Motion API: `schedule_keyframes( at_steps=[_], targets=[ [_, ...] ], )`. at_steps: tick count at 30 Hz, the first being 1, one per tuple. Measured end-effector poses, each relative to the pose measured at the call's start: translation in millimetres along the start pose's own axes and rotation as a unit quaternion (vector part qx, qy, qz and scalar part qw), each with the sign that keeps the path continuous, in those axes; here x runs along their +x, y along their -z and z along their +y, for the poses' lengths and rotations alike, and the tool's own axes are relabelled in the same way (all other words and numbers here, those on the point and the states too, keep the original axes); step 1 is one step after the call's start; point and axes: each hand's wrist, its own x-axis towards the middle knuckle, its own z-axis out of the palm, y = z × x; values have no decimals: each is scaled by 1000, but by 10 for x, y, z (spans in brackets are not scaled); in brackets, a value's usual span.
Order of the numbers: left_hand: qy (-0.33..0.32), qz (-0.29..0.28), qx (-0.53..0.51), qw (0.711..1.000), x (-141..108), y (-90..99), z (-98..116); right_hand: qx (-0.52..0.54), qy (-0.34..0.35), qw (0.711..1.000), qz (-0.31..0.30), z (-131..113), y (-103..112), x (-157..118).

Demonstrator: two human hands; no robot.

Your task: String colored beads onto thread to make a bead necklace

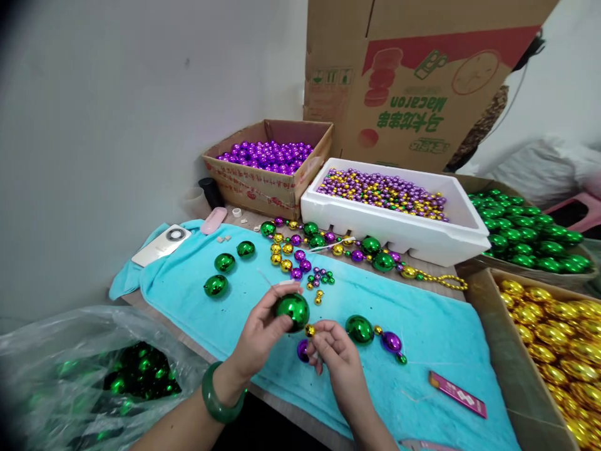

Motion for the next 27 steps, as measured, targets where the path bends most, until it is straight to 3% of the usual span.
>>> schedule_keyframes(
  at_steps=[4, 7, 9, 12, 15, 18, 20, 23, 25, 27],
  targets=[
    [8, 31, 121, 992, 125, 182, 73, -43, 8, 999, 11, -84, -68, 61],
    [-1, 33, 186, 982, 188, 305, 171, -135, 25, 990, 15, -97, -70, 131],
    [-6, 41, 204, 978, 202, 359, 234, -232, 73, 969, 35, -106, -74, 159],
    [4, 42, 203, 978, 183, 384, 312, -354, 198, 911, 79, -174, -156, 144],
    [1, 30, 185, 982, 136, 365, 383, -397, 290, 870, 29, -290, -350, 110],
    [-19, 32, 135, 990, 96, 368, 459, -418, 314, 852, -40, -340, -537, 148],
    [-47, 71, 101, 991, 94, 404, 500, -415, 295, 860, -36, -302, -593, 214],
    [-59, 128, 75, 987, 128, 477, 498, -366, 242, 899, 4, -196, -586, 306],
    [-24, 119, 103, 987, 160, 499, 433, -320, 213, 923, 20, -149, -570, 334],
    [9, 74, 167, 983, 182, 479, 325, -301, 213, 929, 17, -140, -571, 337]
  ],
)
